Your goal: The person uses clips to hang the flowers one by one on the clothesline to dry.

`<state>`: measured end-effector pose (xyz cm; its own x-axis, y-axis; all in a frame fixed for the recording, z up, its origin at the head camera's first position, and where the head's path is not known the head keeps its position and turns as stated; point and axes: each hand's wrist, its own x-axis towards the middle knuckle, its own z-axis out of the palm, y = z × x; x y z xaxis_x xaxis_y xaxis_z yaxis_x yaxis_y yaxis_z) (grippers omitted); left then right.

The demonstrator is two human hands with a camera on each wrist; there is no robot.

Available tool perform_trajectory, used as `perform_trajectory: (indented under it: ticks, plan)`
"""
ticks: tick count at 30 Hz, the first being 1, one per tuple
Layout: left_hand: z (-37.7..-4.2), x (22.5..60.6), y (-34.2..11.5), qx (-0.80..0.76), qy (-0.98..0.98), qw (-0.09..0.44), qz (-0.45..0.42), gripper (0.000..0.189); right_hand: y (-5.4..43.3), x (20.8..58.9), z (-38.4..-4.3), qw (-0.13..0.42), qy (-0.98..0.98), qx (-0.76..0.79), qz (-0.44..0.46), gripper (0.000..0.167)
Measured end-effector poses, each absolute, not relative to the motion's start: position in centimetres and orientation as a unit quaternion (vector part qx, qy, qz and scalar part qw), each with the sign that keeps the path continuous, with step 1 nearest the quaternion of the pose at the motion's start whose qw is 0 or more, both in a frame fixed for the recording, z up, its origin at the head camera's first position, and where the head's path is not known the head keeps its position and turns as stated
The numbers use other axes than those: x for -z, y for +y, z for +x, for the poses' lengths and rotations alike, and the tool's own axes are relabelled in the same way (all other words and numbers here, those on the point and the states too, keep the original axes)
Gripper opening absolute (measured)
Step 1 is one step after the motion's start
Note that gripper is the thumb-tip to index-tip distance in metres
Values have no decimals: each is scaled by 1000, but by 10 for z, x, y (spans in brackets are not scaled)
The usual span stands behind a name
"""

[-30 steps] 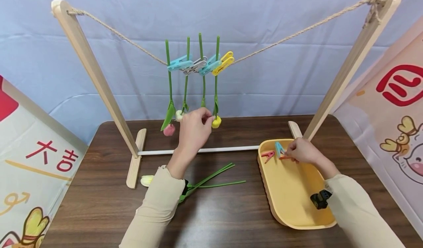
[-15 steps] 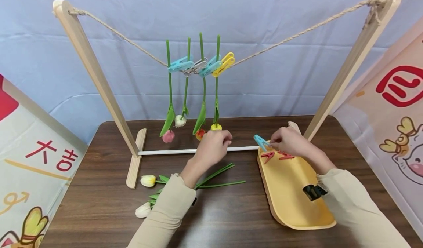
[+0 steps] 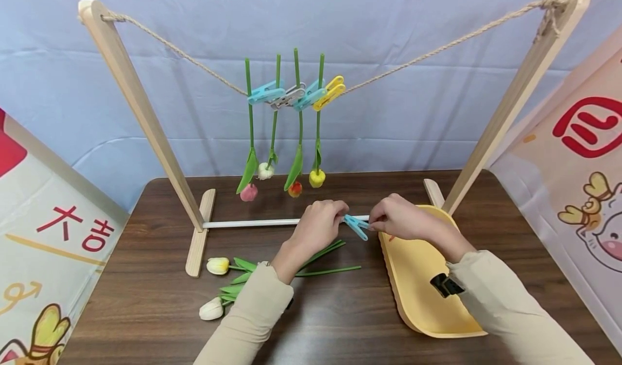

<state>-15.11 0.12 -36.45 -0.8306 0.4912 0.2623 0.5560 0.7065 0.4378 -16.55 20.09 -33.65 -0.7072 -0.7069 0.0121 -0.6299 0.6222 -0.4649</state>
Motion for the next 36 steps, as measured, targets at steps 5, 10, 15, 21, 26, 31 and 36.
perform_trajectory:
  ticks: [5, 10, 15, 21, 26, 31, 36]
  plan:
    - [-151, 365, -1, 267, -919, 56, -285, 7, 200, 339, -164, 61, 894, 248, -369, 13]
    - [-151, 366, -6, 288, -918, 76, -261, 5, 200, 342, -164, 34, 897, 294, -329, 6]
    - [-152, 364, -12, 310, -910, 108, -254, 6, 198, 343, -163, 3, 894, 308, -325, 24]
    - [-151, 362, -15, 325, -905, 110, -250, 5, 195, 346, -162, -22, 892, 324, -315, 23]
    - [-149, 359, -18, 340, -906, 91, -235, 5, 195, 349, -163, -31, 881, 351, -317, 19]
    - [-144, 358, -28, 341, -917, 67, -197, 9, 202, 351, -164, -36, 881, 370, -294, 19]
    - [-135, 372, -44, 328, -931, 33, -154, 4, 213, 355, -166, -42, 884, 375, -276, 19]
